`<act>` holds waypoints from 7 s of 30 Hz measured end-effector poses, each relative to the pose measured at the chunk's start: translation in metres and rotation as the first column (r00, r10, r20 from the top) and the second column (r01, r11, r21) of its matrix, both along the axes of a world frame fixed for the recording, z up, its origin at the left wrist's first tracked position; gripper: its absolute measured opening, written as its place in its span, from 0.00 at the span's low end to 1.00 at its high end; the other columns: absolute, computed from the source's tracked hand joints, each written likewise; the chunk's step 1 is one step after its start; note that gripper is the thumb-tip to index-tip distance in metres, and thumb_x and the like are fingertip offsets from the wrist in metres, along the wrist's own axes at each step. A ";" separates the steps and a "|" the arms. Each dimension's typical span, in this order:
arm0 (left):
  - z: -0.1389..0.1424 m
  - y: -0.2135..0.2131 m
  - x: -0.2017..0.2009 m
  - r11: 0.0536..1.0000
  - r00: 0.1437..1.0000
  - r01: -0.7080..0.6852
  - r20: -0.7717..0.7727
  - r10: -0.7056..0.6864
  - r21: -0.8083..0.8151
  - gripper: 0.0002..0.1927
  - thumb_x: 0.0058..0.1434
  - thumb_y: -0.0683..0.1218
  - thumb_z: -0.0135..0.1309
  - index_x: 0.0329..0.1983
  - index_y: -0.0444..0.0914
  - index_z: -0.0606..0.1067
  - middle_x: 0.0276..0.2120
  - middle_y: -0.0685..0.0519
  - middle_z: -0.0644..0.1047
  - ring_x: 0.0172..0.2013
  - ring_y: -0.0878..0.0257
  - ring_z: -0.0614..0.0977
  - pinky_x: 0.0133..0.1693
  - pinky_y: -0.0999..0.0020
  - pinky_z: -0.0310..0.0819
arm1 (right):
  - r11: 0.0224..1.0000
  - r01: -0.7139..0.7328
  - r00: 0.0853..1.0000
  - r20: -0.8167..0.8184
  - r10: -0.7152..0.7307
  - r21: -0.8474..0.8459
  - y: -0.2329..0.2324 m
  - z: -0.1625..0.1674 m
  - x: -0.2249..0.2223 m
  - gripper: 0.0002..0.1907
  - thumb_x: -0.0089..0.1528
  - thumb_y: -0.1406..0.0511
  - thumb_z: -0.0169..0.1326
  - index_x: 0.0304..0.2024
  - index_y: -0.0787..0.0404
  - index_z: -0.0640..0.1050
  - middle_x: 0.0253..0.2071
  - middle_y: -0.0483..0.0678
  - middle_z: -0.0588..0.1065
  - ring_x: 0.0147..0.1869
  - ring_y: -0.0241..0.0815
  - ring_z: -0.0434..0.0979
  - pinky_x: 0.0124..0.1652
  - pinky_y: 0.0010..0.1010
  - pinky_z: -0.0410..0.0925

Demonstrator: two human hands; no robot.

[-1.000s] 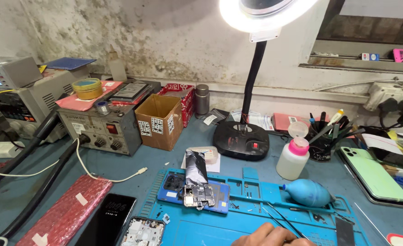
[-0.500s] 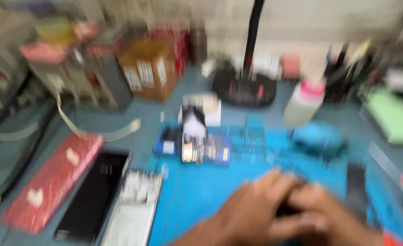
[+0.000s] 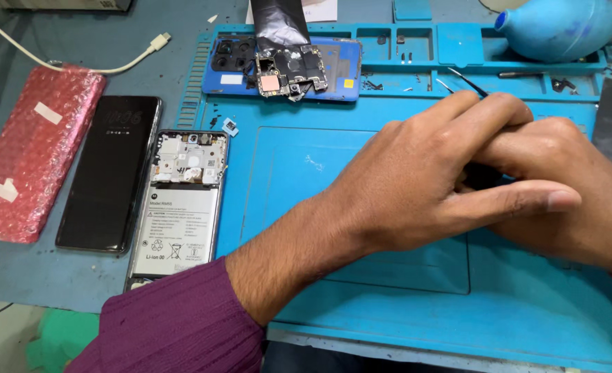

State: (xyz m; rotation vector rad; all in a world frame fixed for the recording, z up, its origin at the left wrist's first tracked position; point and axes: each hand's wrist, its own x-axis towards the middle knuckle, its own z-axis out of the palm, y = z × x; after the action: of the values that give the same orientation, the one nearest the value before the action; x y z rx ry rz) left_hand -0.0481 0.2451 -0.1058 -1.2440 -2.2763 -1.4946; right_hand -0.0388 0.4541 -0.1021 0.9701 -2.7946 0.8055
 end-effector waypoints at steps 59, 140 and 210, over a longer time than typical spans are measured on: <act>0.109 -0.080 0.081 0.954 0.985 -0.114 -0.159 0.072 -0.277 0.18 0.58 0.46 0.62 0.51 0.40 0.78 0.45 0.48 0.79 0.48 0.47 0.76 0.50 0.52 0.70 | 0.782 0.591 0.805 -0.206 -0.556 0.197 -0.077 0.139 0.162 0.26 0.57 0.51 0.63 0.49 0.62 0.81 0.34 0.56 0.78 0.38 0.57 0.79 0.36 0.45 0.71; 0.125 -0.134 0.042 0.891 0.992 -0.018 -0.119 -0.041 -0.455 0.30 0.51 0.50 0.68 0.56 0.36 0.75 0.47 0.42 0.74 0.50 0.44 0.73 0.48 0.49 0.67 | 0.768 0.625 0.685 -0.372 -0.626 -0.140 -0.130 0.109 0.132 0.14 0.62 0.66 0.65 0.50 0.57 0.82 0.54 0.49 0.75 0.60 0.50 0.73 0.58 0.42 0.64; 0.127 -0.121 0.035 0.921 0.999 0.004 -0.047 -0.024 -0.389 0.30 0.55 0.53 0.65 0.59 0.39 0.74 0.48 0.42 0.75 0.50 0.43 0.75 0.49 0.48 0.68 | 0.559 0.827 0.562 0.084 -0.823 -0.066 0.083 0.124 0.104 0.37 0.59 0.57 0.60 0.70 0.62 0.71 0.50 0.62 0.77 0.49 0.52 0.80 0.46 0.41 0.73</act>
State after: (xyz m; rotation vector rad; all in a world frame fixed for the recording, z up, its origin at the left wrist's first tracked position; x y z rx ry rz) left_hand -0.0129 0.1239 0.0214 -1.3738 -2.6189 -1.0243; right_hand 0.0652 0.5370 0.0221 -0.4423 -2.6968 0.7613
